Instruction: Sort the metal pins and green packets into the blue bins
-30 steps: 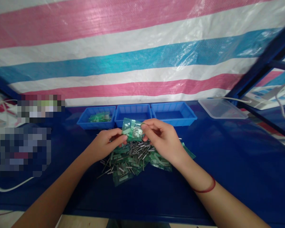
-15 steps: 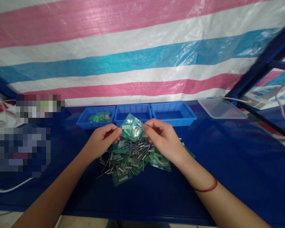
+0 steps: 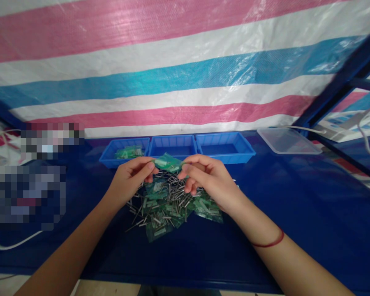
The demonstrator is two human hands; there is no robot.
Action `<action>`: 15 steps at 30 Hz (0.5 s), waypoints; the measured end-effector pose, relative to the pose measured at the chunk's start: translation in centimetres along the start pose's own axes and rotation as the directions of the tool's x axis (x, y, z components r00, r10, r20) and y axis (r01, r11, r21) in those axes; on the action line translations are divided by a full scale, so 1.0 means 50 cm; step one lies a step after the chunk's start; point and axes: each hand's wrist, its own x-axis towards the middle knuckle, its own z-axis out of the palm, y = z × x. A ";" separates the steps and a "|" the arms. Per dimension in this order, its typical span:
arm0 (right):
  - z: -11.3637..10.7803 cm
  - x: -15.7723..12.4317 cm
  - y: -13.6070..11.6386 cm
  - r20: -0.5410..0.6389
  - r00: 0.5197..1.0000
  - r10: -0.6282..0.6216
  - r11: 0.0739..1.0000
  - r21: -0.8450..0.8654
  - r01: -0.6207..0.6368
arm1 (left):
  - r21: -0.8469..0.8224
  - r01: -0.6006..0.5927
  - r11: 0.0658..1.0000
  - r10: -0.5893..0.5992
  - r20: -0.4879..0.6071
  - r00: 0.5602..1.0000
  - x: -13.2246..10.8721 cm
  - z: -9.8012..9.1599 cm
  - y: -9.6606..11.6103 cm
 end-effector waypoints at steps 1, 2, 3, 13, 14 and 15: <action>0.000 0.000 -0.001 -0.011 1.000 0.010 1.000 0.011 -0.010 | -0.011 0.000 1.000 0.000 -0.001 1.000 0.000 0.000 0.000; 0.000 0.000 -0.003 -0.017 1.000 0.015 1.000 0.019 -0.014 | -0.022 -0.002 1.000 0.002 -0.003 1.000 -0.001 0.000 0.000; 0.000 0.000 -0.003 -0.021 1.000 0.015 1.000 0.026 -0.014 | -0.032 -0.004 0.999 0.004 -0.007 1.000 -0.001 0.000 0.001; -0.002 0.007 0.014 -0.082 0.981 -0.177 0.984 -0.041 0.174 | -0.020 -0.026 0.999 0.026 -0.033 0.999 -0.009 0.006 0.006; -0.003 0.007 0.013 -0.086 0.979 -0.187 0.982 -0.049 0.183 | -0.017 -0.035 0.999 0.035 -0.038 0.999 -0.008 0.007 0.005; -0.003 0.007 0.013 -0.089 0.977 -0.194 0.980 -0.055 0.190 | -0.014 -0.045 0.999 0.044 -0.043 0.998 -0.007 0.007 0.004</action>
